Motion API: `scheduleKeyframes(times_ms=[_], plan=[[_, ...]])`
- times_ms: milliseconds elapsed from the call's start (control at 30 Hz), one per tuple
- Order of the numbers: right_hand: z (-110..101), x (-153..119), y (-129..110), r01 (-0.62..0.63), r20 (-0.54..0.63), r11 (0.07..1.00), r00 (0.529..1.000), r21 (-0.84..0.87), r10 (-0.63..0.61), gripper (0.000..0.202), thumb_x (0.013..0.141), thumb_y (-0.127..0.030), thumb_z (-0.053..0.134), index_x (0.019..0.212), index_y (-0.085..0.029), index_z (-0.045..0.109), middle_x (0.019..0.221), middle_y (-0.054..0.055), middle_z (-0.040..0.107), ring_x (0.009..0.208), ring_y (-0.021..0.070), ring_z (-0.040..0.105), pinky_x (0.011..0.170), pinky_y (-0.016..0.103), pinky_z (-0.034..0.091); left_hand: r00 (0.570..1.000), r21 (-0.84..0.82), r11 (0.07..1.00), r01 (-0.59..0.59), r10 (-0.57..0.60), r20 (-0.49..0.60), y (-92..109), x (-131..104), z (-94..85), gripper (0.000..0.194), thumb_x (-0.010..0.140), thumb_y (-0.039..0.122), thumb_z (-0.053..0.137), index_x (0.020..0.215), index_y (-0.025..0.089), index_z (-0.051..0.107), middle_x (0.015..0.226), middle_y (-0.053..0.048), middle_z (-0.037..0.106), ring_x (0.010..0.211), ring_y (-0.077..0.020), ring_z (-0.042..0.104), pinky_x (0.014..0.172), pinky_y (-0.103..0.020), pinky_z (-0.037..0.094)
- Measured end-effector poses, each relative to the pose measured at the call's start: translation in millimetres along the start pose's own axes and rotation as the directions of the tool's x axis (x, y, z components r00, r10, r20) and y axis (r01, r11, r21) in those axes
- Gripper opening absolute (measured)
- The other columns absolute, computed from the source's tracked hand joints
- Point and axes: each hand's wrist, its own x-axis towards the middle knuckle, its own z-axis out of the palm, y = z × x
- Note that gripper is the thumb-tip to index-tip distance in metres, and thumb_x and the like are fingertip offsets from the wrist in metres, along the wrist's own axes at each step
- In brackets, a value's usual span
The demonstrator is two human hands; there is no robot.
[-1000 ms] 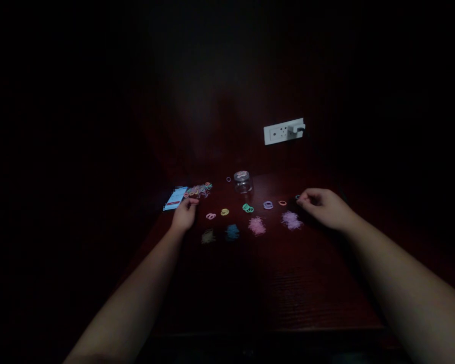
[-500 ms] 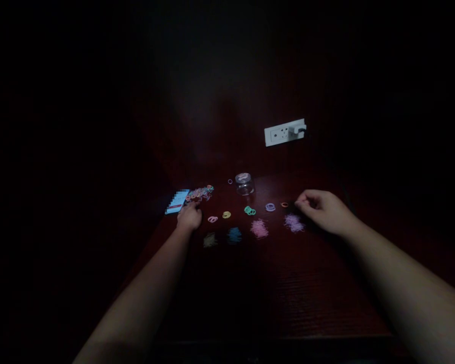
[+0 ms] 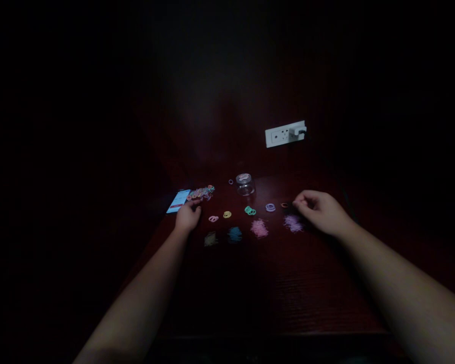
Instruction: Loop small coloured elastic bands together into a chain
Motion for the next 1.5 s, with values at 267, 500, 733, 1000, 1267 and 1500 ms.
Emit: scheduleKeyframes(times_ms=[267,500,733,1000,1267,1500], plan=[[35.3,11.8,-45.4,0.212,0.046,0.975,0.977,-0.072,-0.209,0.019,0.087,-0.035,0.056,0.077,-0.019,0.060,0.064,0.000,0.055,0.057,0.0137,0.052,0.053,0.025,0.040,0.993,-0.495,0.869,-0.015,0.069,0.092,61.8,-36.8,0.1,0.024,0.083,0.022,0.062,0.103,0.014,0.074,0.089,-0.008,0.076,0.073,-0.0167,0.070,0.073,-0.032,0.059],[87.4,16.6,-82.9,0.267,0.093,0.964,0.959,0.007,-0.266,0.028,0.085,-0.024,0.058,0.111,-0.020,0.052,0.074,-0.002,0.057,0.053,0.0114,0.052,0.051,0.024,0.040,0.968,-0.775,0.629,0.058,0.154,0.198,109.1,-67.8,9.2,0.017,0.075,0.019,0.070,0.090,0.012,0.075,0.097,-0.011,0.076,0.087,-0.0194,0.073,0.082,-0.032,0.058],[93.4,7.6,-61.3,0.312,0.114,0.950,0.943,0.019,-0.312,0.020,0.089,-0.028,0.057,0.107,-0.019,0.057,0.076,0.000,0.057,0.060,0.0130,0.052,0.056,0.026,0.042,0.940,-0.598,0.797,-0.087,0.265,0.216,104.7,-81.4,7.1,0.014,0.081,0.020,0.066,0.092,0.016,0.075,0.087,-0.007,0.077,0.073,-0.0162,0.072,0.066,-0.027,0.058],[91.2,4.7,-64.4,0.273,0.246,0.959,0.926,0.080,-0.285,0.015,0.091,-0.033,0.057,0.087,-0.019,0.060,0.069,-0.001,0.052,0.062,0.0136,0.048,0.057,0.027,0.041,0.865,-0.421,0.793,-0.440,0.500,0.037,112.4,-86.0,-1.7,0.017,0.083,0.013,0.062,0.092,0.022,0.074,0.094,-0.001,0.077,0.085,-0.0133,0.071,0.082,-0.028,0.057],[90.1,3.2,-63.1,0.248,0.266,0.961,0.925,0.122,-0.272,0.021,0.095,-0.033,0.049,0.080,-0.019,0.055,0.067,-0.001,0.052,0.061,0.0136,0.048,0.056,0.026,0.040,0.824,-0.419,0.764,-0.490,0.563,0.062,111.7,-86.3,1.7,0.020,0.085,0.012,0.057,0.092,0.022,0.073,0.099,-0.001,0.076,0.090,-0.0131,0.071,0.087,-0.030,0.057],[89.7,3.5,-59.3,0.240,0.260,0.963,0.928,0.125,-0.265,0.020,0.095,-0.031,0.048,0.079,-0.020,0.054,0.066,-0.001,0.052,0.060,0.0133,0.048,0.055,0.025,0.039,0.821,-0.389,0.778,-0.493,0.564,0.089,112.1,-88.9,-3.7,0.018,0.085,0.016,0.058,0.098,0.022,0.069,0.100,-0.001,0.074,0.090,-0.0137,0.069,0.083,-0.031,0.055]])
